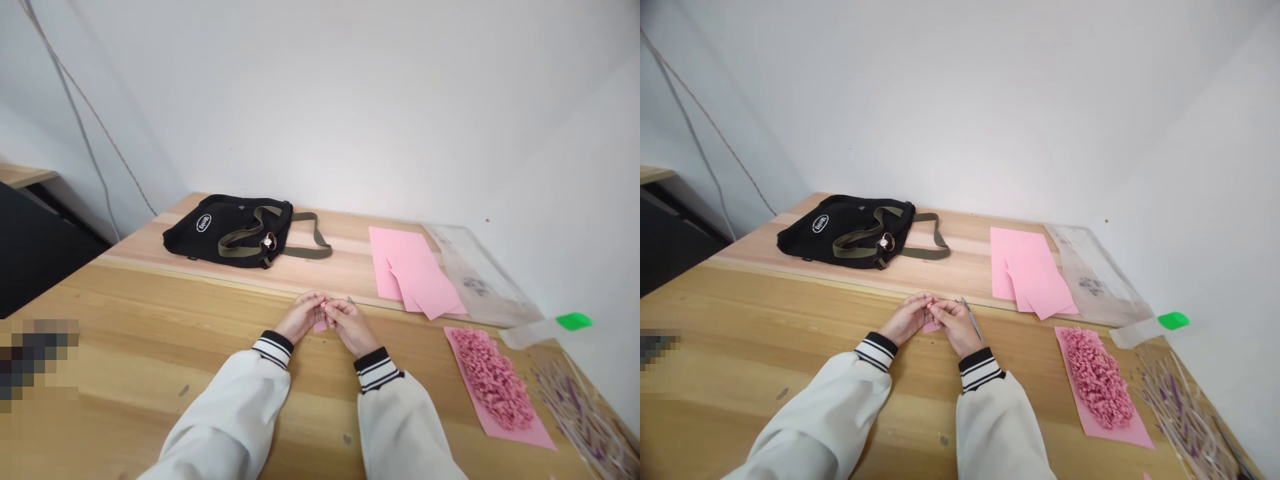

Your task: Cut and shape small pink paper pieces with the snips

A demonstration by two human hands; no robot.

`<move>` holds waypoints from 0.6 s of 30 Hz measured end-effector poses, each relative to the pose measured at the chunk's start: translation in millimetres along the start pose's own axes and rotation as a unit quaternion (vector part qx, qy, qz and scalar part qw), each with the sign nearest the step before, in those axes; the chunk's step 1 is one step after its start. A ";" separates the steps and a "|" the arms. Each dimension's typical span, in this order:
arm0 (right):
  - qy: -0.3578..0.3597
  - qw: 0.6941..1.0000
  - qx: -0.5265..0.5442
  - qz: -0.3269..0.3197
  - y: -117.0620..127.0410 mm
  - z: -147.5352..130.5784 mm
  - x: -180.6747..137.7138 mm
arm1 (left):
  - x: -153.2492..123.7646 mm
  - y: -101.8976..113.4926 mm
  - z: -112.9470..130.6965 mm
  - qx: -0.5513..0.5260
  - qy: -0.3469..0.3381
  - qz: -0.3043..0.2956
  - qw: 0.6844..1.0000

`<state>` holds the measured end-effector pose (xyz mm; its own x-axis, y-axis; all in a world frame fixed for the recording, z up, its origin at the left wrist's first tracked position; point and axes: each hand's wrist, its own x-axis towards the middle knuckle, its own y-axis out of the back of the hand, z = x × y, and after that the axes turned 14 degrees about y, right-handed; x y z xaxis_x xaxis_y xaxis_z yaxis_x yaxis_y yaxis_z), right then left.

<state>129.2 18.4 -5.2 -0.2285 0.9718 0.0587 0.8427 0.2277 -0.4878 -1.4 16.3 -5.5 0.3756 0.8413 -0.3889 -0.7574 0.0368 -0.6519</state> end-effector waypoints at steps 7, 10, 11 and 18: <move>-0.002 1.000 -0.001 0.002 -2.0 -2.5 -1.2 | -0.7 -1.9 0.9 0.005 0.002 -0.002 1.000; -0.001 1.000 -0.001 0.001 -2.9 -3.7 -1.6 | -1.6 -2.8 1.4 0.010 0.000 -0.006 1.000; -0.001 1.000 0.000 -0.001 -3.1 -3.8 -1.6 | -1.8 -3.0 1.5 0.011 -0.001 -0.007 1.000; 0.007 1.000 -0.002 -0.007 -1.4 -0.6 -0.7 | -1.1 -2.2 0.6 0.014 -0.002 -0.007 1.000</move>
<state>128.5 17.4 -4.0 -0.2332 0.9694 0.0766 0.8417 0.2407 -0.4834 -0.4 15.6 -3.3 0.3839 0.8427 -0.3774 -0.7668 0.0632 -0.6388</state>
